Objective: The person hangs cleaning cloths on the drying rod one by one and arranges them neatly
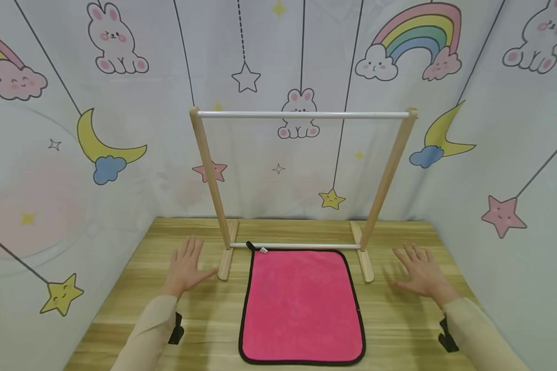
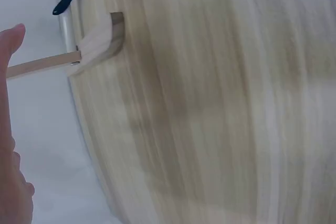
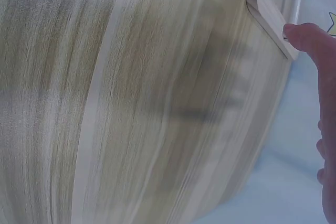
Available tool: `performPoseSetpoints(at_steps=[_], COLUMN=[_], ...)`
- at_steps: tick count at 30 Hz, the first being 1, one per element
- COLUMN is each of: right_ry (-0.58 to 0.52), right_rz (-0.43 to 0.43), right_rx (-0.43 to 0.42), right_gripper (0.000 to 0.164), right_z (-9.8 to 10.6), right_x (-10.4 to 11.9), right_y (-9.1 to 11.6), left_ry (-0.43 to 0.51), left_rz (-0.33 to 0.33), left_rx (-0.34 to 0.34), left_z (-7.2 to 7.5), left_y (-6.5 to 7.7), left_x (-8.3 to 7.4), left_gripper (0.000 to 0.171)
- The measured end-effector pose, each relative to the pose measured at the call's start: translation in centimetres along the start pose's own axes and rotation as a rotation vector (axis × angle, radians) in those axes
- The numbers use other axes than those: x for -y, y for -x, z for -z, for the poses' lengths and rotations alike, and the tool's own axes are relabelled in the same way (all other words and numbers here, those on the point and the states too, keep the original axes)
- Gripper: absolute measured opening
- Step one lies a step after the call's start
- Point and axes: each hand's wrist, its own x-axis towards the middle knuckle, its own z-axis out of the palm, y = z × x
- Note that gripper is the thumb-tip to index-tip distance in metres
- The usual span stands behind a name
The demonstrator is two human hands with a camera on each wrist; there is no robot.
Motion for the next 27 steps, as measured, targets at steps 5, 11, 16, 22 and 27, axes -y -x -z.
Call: performPoseSetpoints(at_steps=[5, 11, 16, 22, 27], right_ry=[0.018, 0.009, -0.007, -0.017, -0.015], right_rz=[-0.006, 0.008, 0.009, 0.019, 0.035], right_rx=[0.046, 0.039, 0.047, 0.044, 0.043], right_gripper=[0.082, 0.082, 0.082, 0.082, 0.082], right_z=[0.3, 0.5, 0.6, 0.7, 0.7], right_x=[0.0, 0.2, 0.2, 0.1, 0.2], right_y=[-0.2, -0.3, -0.4, -0.4, -0.5], left_ry=[0.060, 0.108, 0.161, 0.235, 0.345], left_rz=[-0.013, -0.014, -0.027, -0.028, -0.001], left_rx=[-0.058, -0.130, -0.182, -0.248, -0.305], left_z=[0.7, 2.3, 3.6, 4.9, 6.0], left_y=[-1.4, -2.9, -3.9, -4.9, -5.6], left_x=[-0.5, -1.4, -2.2, -3.3, -4.2], left_gripper=[0.092, 0.092, 0.093, 0.091, 0.087])
